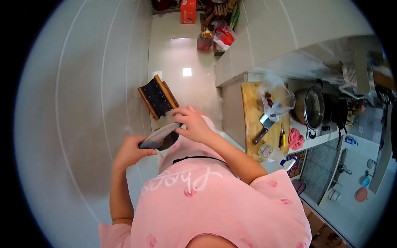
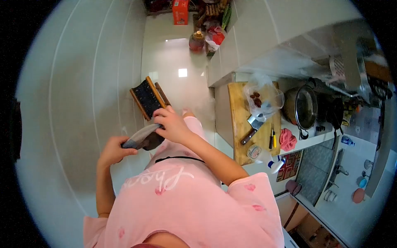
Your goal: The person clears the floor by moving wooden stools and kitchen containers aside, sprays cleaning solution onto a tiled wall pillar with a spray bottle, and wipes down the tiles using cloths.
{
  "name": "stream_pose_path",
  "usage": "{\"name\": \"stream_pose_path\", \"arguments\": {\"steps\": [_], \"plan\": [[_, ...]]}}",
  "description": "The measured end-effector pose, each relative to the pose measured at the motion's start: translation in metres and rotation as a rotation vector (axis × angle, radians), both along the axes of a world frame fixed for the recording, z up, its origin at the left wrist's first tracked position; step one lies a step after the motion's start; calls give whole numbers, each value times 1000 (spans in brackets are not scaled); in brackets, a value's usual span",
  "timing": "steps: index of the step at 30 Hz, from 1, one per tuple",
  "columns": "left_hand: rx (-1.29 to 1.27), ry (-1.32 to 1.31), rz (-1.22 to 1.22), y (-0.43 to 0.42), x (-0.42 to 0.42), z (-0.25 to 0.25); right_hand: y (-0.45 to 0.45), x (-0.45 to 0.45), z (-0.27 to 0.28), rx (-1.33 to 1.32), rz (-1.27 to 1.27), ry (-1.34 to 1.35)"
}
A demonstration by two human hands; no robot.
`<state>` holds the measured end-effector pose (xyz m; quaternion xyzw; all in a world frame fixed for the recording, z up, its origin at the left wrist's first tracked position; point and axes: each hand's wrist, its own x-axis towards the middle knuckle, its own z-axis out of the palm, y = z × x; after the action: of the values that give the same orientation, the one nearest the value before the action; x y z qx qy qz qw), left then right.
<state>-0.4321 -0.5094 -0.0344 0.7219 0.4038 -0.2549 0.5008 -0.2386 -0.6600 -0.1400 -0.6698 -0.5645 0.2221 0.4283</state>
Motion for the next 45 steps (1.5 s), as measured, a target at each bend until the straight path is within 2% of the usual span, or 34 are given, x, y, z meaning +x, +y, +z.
{"name": "stream_pose_path", "arguments": {"steps": [3, 6, 7, 10, 13, 18, 22, 28, 31, 34, 37, 40, 41, 43, 45], "plan": [[-5, -59, 64, -24, -35, -15, -10, -17, 7, 208, 138, -20], [-18, -121, 248, -52, -54, -21, -30, -24, 7, -339, 328, 279], [-27, -132, 330, -59, -52, -18, -36, -21, 10, -332, 328, 295], [51, -83, 261, -82, -33, 1, -65, -17, -11, -282, 224, 388], [74, -40, 153, -98, -9, 12, -91, -5, -12, -246, 247, 471], [65, -60, 37, -116, 11, 14, -123, 8, -14, -346, 260, 398], [26, -14, 51, -123, 21, 8, -135, 23, 3, -471, 248, 321], [66, -190, 2, -114, 25, -13, -140, 16, -18, -439, 154, 409], [-16, -111, 72, -105, 31, -17, -135, 15, -22, -394, 105, 419], [92, -208, -75, -92, 30, -28, -120, 18, -20, -469, 113, 479], [-13, -254, 53, -76, 19, -43, -97, 11, -35, -408, 114, 595], [-324, -467, 356, -61, 17, -80, -77, 2, -99, -409, 202, 1307], [-490, -426, 366, -46, 8, -103, -72, 7, -127, -435, 7, 1398], [-578, -336, 407, -31, 21, -136, -68, 25, -202, -487, -395, 1549], [-594, -322, 361, -18, 26, -190, -77, 35, -311, -527, -950, 1285]]}}
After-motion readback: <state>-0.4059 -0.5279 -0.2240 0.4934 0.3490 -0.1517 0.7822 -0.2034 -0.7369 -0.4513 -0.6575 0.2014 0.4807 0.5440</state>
